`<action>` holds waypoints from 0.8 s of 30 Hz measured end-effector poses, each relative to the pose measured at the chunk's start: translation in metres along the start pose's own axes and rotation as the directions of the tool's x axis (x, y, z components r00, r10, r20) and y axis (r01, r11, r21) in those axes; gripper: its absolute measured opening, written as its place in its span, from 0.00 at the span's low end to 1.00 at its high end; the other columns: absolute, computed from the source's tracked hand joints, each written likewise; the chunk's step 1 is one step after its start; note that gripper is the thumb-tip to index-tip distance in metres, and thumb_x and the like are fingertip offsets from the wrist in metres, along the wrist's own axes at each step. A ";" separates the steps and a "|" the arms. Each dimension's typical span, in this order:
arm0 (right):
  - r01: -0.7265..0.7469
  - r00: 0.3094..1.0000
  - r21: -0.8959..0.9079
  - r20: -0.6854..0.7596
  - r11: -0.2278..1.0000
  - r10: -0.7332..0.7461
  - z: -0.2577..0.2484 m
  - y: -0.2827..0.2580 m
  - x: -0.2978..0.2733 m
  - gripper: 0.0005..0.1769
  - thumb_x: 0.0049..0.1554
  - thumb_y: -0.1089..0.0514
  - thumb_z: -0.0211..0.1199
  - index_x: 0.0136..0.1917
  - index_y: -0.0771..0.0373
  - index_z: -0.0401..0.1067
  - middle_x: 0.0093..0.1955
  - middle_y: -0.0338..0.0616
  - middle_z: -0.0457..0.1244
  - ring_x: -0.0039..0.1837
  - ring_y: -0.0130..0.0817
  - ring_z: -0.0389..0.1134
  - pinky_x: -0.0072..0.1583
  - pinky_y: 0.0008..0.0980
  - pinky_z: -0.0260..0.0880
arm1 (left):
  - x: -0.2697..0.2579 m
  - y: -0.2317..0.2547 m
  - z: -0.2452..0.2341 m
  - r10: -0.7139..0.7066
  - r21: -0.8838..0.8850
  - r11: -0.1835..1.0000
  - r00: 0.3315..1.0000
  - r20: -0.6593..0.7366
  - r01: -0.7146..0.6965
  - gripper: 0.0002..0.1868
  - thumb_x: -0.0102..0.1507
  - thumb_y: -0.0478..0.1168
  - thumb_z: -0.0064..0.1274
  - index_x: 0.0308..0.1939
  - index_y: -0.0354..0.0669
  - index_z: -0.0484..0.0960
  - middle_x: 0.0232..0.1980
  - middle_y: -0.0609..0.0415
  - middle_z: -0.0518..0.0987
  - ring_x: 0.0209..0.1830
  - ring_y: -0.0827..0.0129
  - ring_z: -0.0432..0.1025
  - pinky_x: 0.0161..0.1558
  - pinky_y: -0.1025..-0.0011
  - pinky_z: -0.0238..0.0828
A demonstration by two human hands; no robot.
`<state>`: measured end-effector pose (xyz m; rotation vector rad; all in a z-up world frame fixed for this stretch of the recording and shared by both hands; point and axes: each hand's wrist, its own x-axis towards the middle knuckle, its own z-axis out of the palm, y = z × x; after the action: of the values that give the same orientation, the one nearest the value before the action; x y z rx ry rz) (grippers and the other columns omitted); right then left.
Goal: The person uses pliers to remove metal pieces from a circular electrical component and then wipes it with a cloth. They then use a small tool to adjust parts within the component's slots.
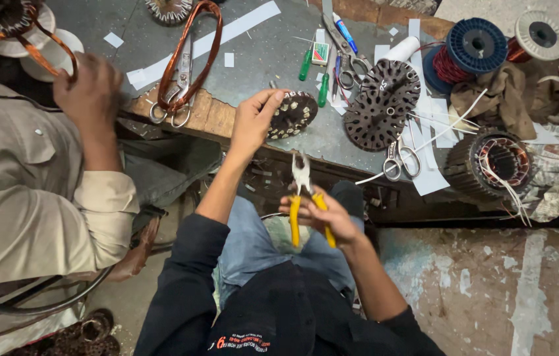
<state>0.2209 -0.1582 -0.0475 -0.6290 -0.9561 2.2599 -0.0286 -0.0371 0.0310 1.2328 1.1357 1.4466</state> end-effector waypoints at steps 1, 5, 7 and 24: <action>0.014 0.999 0.028 0.028 1.000 -0.014 0.009 -0.014 0.006 0.35 0.63 0.54 0.58 0.78 0.63 0.50 0.73 0.61 0.59 0.76 0.58 0.60 0.74 0.55 0.60 | -0.001 0.000 0.000 -0.008 -0.030 1.000 1.000 0.014 0.008 0.16 0.71 0.45 0.51 0.50 0.35 0.86 0.41 0.59 0.85 0.41 0.82 0.75 0.46 0.78 0.74; 0.060 0.996 0.054 0.063 0.997 -0.063 0.033 -0.038 0.021 0.38 0.63 0.53 0.59 0.80 0.62 0.48 0.75 0.64 0.56 0.76 0.61 0.58 0.73 0.58 0.60 | -0.002 0.002 0.000 0.023 -0.059 0.998 0.998 0.054 -0.020 0.16 0.72 0.44 0.51 0.51 0.35 0.86 0.43 0.60 0.85 0.44 0.82 0.75 0.48 0.78 0.73; 0.059 0.998 0.028 0.036 0.998 -0.060 0.035 -0.035 0.022 0.38 0.63 0.52 0.59 0.80 0.62 0.48 0.75 0.65 0.56 0.76 0.61 0.59 0.72 0.59 0.60 | -0.004 0.004 -0.002 0.039 -0.036 0.999 0.997 0.070 -0.036 0.16 0.72 0.44 0.51 0.52 0.36 0.86 0.45 0.59 0.85 0.45 0.81 0.75 0.50 0.78 0.73; -0.014 0.973 0.032 -0.229 0.999 0.021 -0.009 0.026 -0.044 0.33 0.61 0.54 0.56 0.77 0.59 0.53 0.72 0.62 0.59 0.74 0.57 0.61 0.68 0.57 0.66 | -0.025 -0.004 0.020 0.140 0.085 0.988 0.974 -0.180 -0.126 0.15 0.64 0.35 0.62 0.55 0.43 0.86 0.47 0.50 0.85 0.46 0.66 0.77 0.50 0.73 0.74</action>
<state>0.2491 -0.1987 -0.0648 -0.8666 -0.8034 2.1557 -0.0061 -0.0597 0.0246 1.2655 1.2594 1.6618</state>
